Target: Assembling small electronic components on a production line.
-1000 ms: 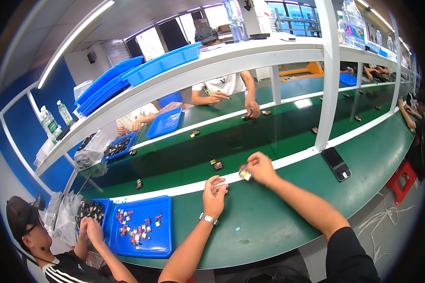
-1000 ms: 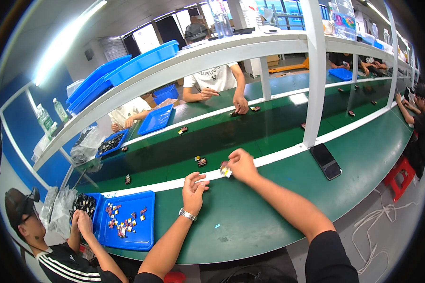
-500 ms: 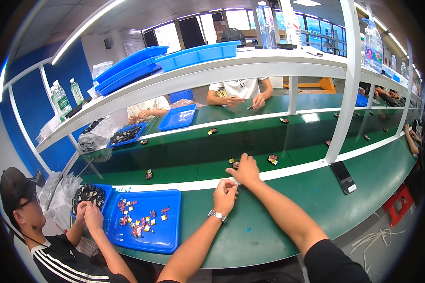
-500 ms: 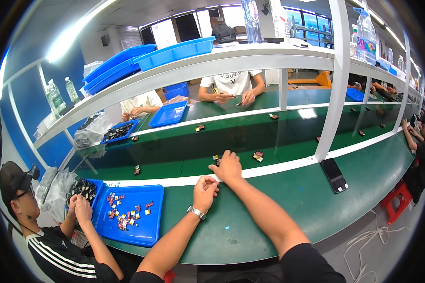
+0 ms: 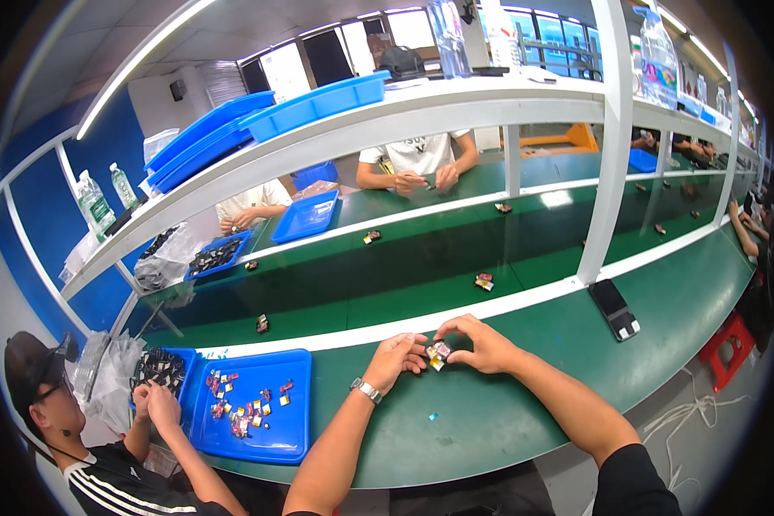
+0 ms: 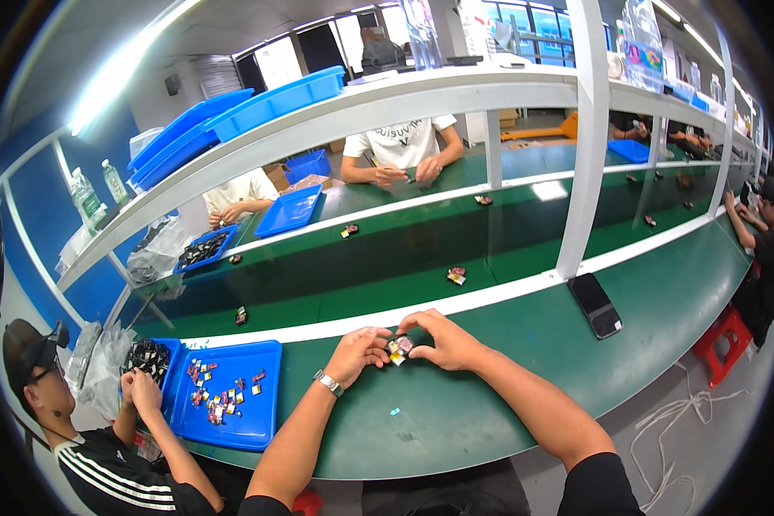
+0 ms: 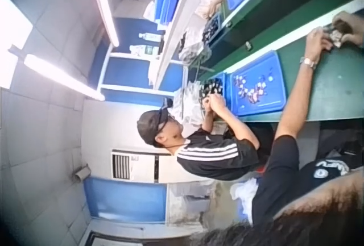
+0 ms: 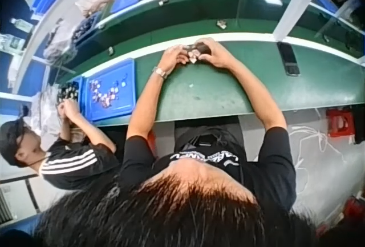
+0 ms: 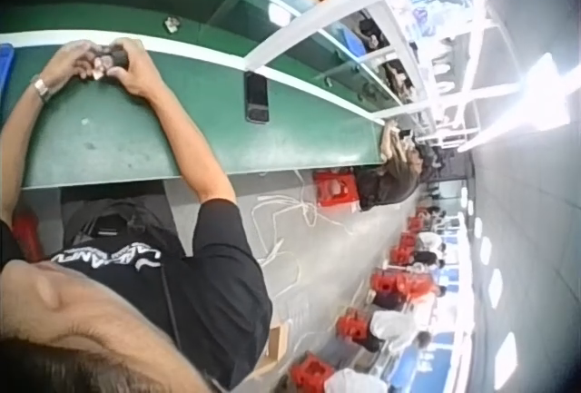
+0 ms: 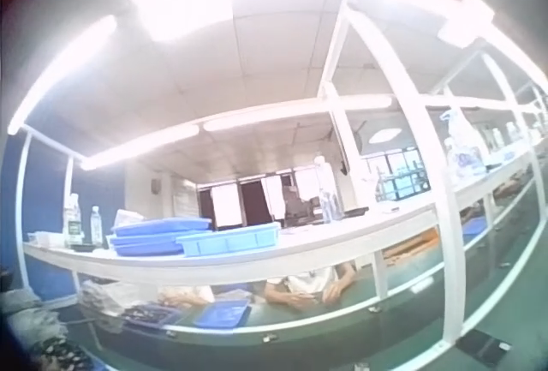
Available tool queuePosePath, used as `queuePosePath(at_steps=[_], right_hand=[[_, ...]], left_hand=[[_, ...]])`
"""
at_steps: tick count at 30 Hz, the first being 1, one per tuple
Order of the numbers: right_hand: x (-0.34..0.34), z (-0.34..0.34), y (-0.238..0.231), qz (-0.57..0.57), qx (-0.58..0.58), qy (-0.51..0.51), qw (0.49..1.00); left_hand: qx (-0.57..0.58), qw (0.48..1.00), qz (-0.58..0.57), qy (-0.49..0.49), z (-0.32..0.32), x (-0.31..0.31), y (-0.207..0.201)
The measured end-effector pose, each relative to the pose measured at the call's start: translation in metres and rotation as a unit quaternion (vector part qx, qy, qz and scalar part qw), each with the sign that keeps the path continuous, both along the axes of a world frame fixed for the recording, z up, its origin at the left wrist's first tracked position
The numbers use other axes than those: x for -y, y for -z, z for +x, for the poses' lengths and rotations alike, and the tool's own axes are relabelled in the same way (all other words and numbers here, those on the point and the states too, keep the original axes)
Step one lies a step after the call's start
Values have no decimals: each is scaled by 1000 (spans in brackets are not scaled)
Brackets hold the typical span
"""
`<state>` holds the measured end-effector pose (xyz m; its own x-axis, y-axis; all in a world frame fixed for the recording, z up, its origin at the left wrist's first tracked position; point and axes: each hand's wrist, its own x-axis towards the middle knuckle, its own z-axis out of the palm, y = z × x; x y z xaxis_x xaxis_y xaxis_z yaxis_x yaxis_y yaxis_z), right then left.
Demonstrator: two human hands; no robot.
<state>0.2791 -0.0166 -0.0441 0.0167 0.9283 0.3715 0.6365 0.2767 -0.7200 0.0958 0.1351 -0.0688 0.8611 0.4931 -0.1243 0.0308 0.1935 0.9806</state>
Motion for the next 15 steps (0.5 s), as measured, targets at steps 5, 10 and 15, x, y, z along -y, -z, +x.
queuePosePath(at_steps=[5, 10, 15], right_hand=[[2, -12, -16, 12, 33, -40, 999], [0, -8, 6, 127, 84, 30, 988], [-5, -15, 12, 178, 146, 82, 970]], left_hand=[[21, 991, -53, 124, -5, 1, -1], [13, 995, -50, 86, 2, 15, -8], [59, 997, -42, 25, 4, 22, -3]])
